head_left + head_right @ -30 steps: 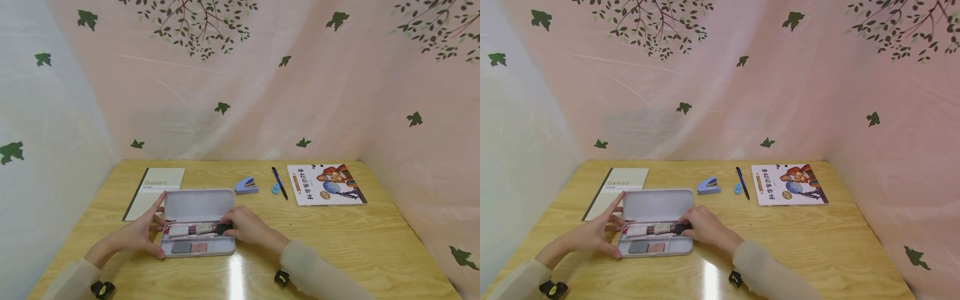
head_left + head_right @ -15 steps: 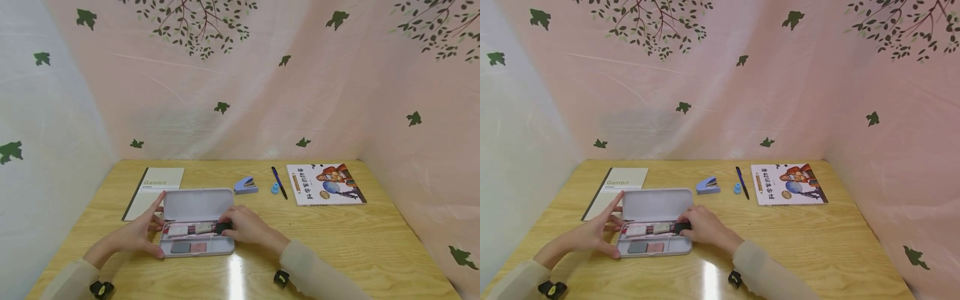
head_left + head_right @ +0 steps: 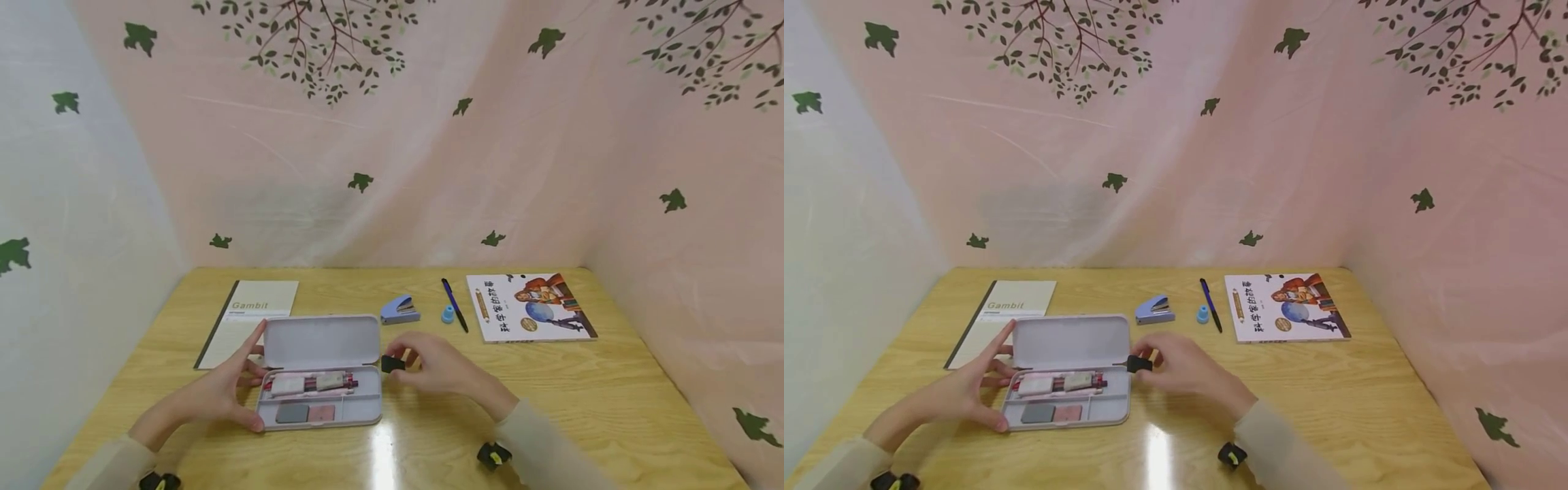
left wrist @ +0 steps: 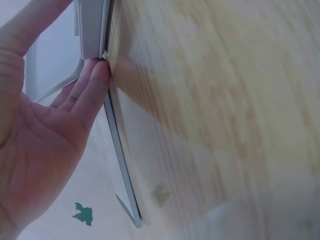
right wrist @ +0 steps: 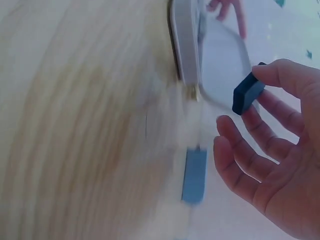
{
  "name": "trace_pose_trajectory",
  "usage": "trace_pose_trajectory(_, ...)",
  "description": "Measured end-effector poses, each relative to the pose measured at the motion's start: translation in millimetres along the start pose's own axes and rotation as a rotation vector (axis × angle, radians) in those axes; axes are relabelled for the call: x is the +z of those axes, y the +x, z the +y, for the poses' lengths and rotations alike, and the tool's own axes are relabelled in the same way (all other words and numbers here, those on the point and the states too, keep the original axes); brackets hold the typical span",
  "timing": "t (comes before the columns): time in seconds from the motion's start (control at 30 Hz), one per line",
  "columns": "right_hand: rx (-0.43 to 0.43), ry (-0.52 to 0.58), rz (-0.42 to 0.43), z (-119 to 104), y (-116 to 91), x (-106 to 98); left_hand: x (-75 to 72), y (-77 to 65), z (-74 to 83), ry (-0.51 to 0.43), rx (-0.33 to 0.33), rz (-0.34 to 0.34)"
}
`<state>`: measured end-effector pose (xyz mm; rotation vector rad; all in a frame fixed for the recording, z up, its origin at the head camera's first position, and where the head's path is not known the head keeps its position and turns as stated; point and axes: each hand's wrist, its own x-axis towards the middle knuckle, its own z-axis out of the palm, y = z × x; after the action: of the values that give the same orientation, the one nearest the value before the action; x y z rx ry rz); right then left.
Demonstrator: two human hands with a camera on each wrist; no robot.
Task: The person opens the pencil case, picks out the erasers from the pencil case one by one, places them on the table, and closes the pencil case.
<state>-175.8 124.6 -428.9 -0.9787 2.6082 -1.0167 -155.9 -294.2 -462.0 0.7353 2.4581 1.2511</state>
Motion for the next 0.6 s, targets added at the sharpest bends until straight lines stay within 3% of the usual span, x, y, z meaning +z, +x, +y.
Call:
trace_pose_trajectory(0.23, -0.005, -0.074, 0.017, 34.8, -16.3, -26.3, -0.9, -0.3, 0.3, 0.002, 0.011, -0.001)
trace_pose_trajectory(0.47, -0.001, 0.038, -0.075, 67.2, -20.9, -32.9, -0.5, -1.9, 1.3, -0.003, 0.019, 0.0)
trace_pose_trajectory(0.6, 0.022, 0.051, -0.075, 75.4, -20.8, -30.3, -0.1, -2.0, 0.8, 0.003, 0.002, -0.001)
